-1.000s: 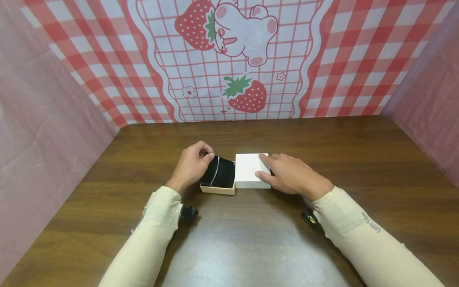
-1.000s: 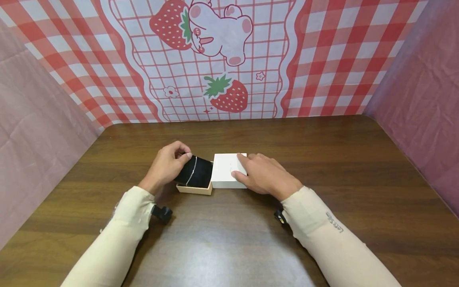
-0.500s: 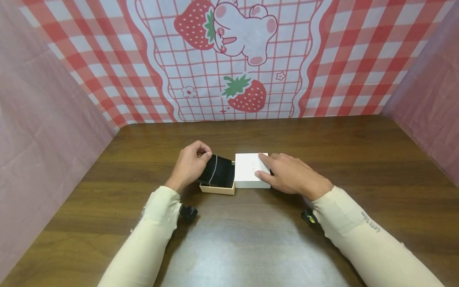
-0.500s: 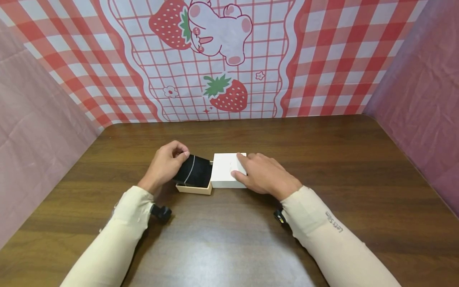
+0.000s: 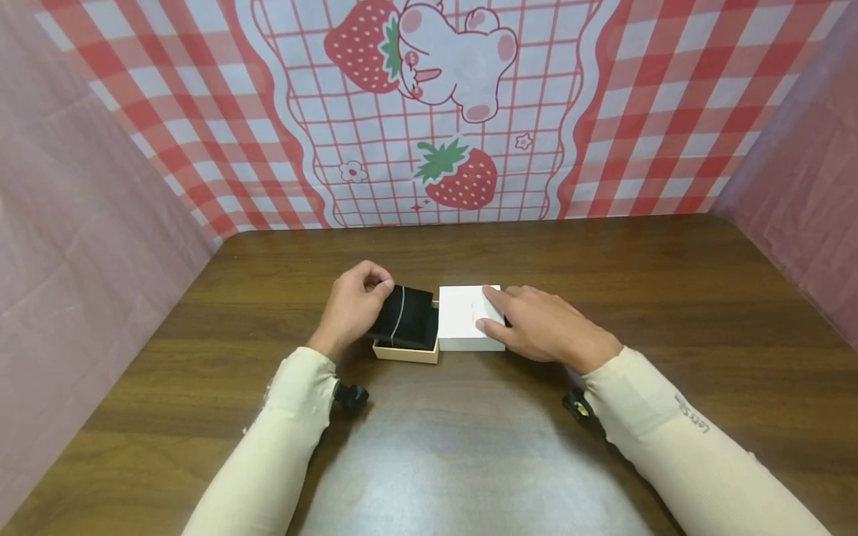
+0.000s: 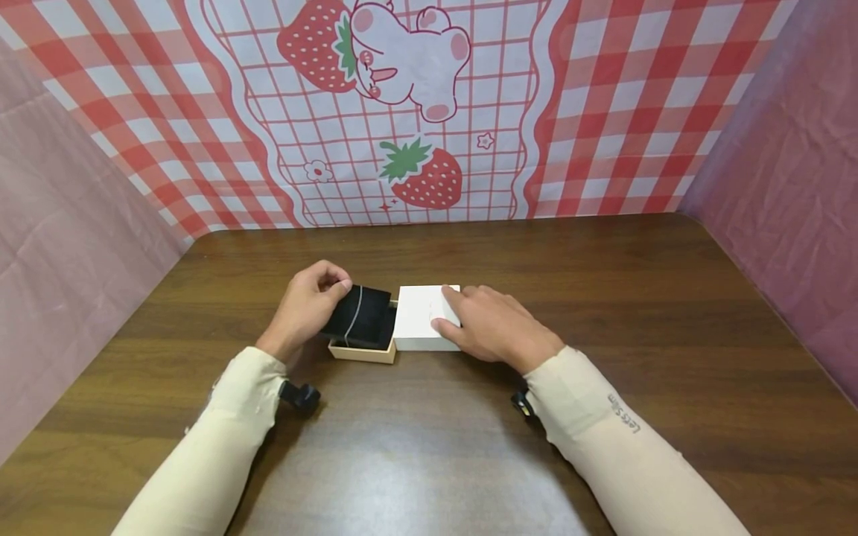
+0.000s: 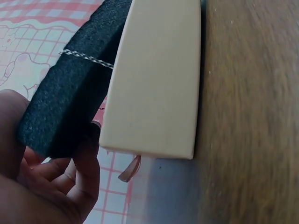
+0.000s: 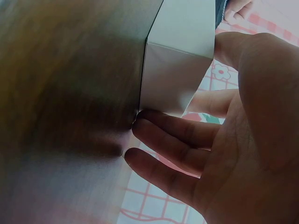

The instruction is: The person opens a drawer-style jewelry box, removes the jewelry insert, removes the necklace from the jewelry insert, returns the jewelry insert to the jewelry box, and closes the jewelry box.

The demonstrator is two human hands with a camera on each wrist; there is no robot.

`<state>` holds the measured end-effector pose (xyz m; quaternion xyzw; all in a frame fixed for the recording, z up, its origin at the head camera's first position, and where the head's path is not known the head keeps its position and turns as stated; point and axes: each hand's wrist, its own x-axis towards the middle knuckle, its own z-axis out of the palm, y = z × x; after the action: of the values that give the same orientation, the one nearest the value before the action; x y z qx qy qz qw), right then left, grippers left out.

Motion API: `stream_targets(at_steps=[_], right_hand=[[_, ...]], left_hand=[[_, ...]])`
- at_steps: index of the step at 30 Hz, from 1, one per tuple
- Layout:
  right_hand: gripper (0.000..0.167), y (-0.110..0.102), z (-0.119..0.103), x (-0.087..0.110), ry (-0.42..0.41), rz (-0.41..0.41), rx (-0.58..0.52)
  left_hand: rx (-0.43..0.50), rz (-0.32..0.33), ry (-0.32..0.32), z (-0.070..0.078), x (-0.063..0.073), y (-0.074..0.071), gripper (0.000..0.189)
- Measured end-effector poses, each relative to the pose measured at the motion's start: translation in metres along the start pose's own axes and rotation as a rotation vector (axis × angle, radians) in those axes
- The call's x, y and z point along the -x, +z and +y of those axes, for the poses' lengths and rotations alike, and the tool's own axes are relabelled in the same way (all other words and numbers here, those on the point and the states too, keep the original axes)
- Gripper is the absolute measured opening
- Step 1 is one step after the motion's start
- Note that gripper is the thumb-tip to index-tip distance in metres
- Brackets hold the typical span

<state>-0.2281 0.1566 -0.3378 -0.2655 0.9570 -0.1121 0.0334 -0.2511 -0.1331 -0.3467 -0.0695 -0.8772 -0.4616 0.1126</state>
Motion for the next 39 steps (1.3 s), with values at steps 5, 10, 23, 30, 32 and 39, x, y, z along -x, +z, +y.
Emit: stream_targets(at_steps=[5, 10, 23, 30, 32, 39], right_hand=[[0.071, 0.0, 0.0, 0.0, -0.004, 0.002, 0.004], [0.071, 0.0, 0.001, 0.0, -0.001, -0.003, 0.003], [0.071, 0.0, 0.002, 0.0, -0.004, 0.0, -0.004], [0.071, -0.001, 0.002, 0.0, 0.004, -0.004, -0.002], [0.071, -0.001, 0.002, 0.0, 0.007, -0.006, -0.002], [0.072, 0.0, 0.002, -0.001, 0.008, -0.014, -0.006]], left_hand=[[0.028, 0.002, -0.02, 0.001, 0.0, 0.001, 0.006], [0.08, 0.005, -0.052, 0.004, 0.001, 0.001, 0.008], [0.204, -0.047, -0.114, 0.01, 0.001, 0.002, 0.009], [0.335, -0.079, -0.139, 0.023, 0.005, 0.001, 0.009], [0.344, -0.083, -0.126, 0.026, 0.006, 0.002, 0.009], [0.32, -0.093, -0.084, 0.028, 0.007, 0.004, 0.01]])
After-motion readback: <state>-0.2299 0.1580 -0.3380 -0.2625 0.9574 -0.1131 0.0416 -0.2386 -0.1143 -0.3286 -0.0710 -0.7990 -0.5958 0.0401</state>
